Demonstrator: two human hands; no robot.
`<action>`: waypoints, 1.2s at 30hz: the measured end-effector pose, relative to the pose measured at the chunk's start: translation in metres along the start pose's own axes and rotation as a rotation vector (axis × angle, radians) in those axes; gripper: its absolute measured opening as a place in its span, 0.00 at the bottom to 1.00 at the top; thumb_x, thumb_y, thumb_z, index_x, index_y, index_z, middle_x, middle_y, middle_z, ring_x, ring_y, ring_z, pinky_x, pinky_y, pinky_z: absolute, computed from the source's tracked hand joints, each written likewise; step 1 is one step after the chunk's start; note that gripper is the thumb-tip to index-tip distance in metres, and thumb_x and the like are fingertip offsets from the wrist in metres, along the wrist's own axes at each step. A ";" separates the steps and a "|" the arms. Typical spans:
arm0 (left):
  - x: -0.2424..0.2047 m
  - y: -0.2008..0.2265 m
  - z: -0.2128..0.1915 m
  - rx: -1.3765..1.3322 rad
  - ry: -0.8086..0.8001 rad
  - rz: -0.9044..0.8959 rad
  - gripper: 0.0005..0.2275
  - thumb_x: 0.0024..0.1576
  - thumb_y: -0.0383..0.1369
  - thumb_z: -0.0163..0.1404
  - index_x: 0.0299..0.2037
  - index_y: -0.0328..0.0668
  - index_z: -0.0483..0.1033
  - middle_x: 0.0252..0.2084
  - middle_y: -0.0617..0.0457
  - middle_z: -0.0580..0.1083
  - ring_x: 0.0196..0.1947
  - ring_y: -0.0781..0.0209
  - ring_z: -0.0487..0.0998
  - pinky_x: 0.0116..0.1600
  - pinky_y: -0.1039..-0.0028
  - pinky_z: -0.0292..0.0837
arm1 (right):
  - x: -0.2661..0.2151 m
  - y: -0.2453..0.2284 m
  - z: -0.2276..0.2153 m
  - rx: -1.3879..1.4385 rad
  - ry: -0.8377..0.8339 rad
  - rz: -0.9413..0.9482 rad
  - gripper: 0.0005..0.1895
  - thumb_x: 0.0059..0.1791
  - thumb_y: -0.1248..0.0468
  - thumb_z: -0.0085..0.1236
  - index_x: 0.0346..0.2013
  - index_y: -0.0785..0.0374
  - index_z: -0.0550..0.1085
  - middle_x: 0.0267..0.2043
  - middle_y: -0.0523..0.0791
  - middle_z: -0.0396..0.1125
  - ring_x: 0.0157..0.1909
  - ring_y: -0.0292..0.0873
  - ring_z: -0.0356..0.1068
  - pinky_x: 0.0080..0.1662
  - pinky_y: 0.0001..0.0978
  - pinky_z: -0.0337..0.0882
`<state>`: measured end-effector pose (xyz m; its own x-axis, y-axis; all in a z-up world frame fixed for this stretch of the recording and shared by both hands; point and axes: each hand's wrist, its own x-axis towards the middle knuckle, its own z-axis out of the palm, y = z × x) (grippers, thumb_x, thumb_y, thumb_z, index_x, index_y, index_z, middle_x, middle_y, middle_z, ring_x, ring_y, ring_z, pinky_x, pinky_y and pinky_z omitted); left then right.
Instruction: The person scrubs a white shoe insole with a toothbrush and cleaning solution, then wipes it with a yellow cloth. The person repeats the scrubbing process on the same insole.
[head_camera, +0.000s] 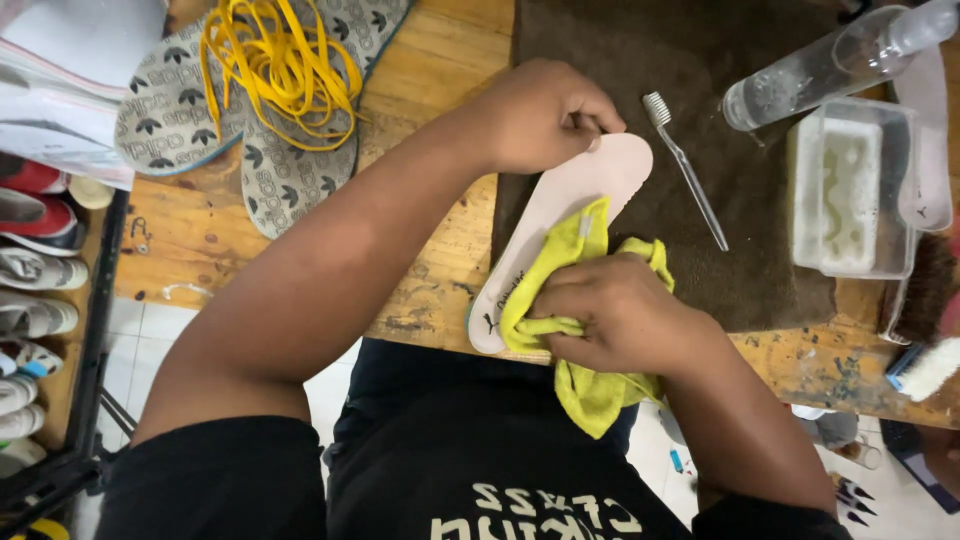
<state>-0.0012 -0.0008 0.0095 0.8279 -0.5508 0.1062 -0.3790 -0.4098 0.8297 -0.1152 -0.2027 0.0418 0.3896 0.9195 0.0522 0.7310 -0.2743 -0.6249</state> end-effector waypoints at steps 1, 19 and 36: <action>0.000 0.000 0.000 0.009 -0.001 0.008 0.11 0.55 0.28 0.53 0.40 0.60 0.86 0.26 0.72 0.77 0.29 0.74 0.76 0.34 0.73 0.66 | 0.000 -0.001 -0.003 -0.008 0.009 -0.002 0.06 0.43 0.62 0.63 0.34 0.57 0.80 0.29 0.39 0.73 0.30 0.43 0.73 0.30 0.35 0.68; -0.028 0.025 -0.028 -0.266 0.003 -0.391 0.12 0.58 0.42 0.51 0.42 0.51 0.86 0.44 0.59 0.84 0.42 0.77 0.74 0.46 0.71 0.71 | 0.078 -0.029 -0.059 0.233 1.395 -0.106 0.05 0.59 0.71 0.52 0.48 0.58 0.71 0.44 0.41 0.67 0.46 0.38 0.66 0.50 0.33 0.69; -0.026 -0.008 0.000 -0.193 0.103 -0.117 0.10 0.57 0.38 0.52 0.45 0.52 0.84 0.43 0.56 0.83 0.45 0.61 0.79 0.51 0.64 0.73 | 0.179 0.078 -0.094 -0.968 0.773 0.044 0.10 0.56 0.57 0.56 0.40 0.61 0.71 0.32 0.50 0.68 0.30 0.61 0.70 0.31 0.51 0.63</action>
<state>-0.0198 0.0172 0.0002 0.9031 -0.4264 0.0508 -0.2006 -0.3144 0.9278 0.0641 -0.0857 0.0753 0.4119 0.5868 0.6971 0.6937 -0.6980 0.1778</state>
